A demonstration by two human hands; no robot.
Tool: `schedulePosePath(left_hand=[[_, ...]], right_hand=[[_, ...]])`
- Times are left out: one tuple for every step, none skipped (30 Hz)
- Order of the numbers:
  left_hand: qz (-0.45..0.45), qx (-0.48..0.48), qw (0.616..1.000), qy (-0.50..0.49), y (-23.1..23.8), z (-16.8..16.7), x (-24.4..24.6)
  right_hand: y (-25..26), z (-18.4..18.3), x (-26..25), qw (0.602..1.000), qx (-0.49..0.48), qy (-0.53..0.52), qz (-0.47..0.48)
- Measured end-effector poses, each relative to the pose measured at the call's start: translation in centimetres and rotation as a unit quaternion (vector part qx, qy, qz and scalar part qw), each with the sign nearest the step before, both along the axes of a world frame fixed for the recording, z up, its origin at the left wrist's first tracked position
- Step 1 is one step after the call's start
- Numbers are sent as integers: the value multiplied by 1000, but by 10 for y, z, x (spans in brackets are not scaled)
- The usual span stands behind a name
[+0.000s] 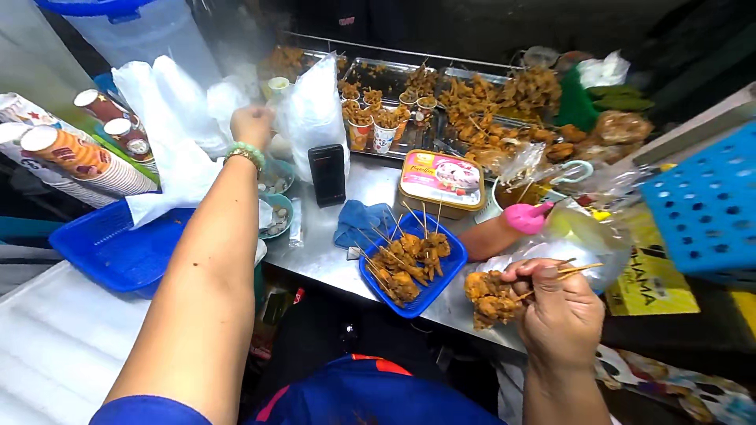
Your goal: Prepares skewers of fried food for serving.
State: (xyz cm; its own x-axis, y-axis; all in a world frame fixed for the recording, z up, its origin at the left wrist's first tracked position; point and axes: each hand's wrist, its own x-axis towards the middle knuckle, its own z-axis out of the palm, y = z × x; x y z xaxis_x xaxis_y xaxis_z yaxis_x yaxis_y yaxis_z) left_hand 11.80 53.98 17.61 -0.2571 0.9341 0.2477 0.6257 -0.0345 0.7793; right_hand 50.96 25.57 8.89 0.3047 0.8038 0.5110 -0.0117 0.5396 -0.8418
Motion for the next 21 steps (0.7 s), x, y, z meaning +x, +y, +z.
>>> schedulePosePath(left_hand=[[8,3,1000,-18,4,5,2],[14,4,999,-41,7,11,4],[22,6,998,-67,8,17,8],[28,3,995,-97,8,25,13],[28,4,991,-131,8,34,18],[24,8,986,-166,9,42,23],[15,14,980,-199,10,50,28],[8,22,974,-225,12,55,31],[6,29,970,-240,16,60,34],[4,34,968,-249,18,64,37],[0,38,965,-258,20,68,39],[-4,45,962,-270,23,72,41],[-5,52,956,-287,25,76,44],[-6,61,949,-308,28,79,46],[-13,74,942,-328,31,82,47],[-25,90,934,-346,35,86,47],[-41,108,925,-362,38,89,48],[-60,128,917,-373,40,93,49],[-82,148,908,-383,38,99,51],[-100,168,899,-392,33,105,54],[-111,189,895,-389,22,112,61]], right_hand=[[0,-1,0,1000,-3,0,2],[0,-3,0,1000,-6,0,3],[0,-5,1,1000,-8,-1,4],[1,-6,0,1000,-10,-3,4],[1,-7,-1,1000,-12,-2,6],[1,-7,-2,1000,-13,-1,8],[2,-8,-3,1000,-14,0,11],[2,-9,-4,1000,-16,2,15],[2,-10,-6,1000,-16,8,17],[2,-11,-7,1000,-16,11,19],[2,-11,-8,1000,-18,10,20],[2,-12,-9,1000,-19,6,21],[2,-13,-9,1000,-20,5,22],[1,-14,-9,999,-20,4,25],[1,-14,-9,999,-21,7,26],[0,-15,-9,999,-24,10,26],[0,-15,-10,999,-25,14,26],[-1,-16,-10,999,-27,18,26],[-1,-16,-10,999,-29,19,27],[-1,-17,-11,999,-31,20,28],[-1,-17,-11,999,-32,20,28]])
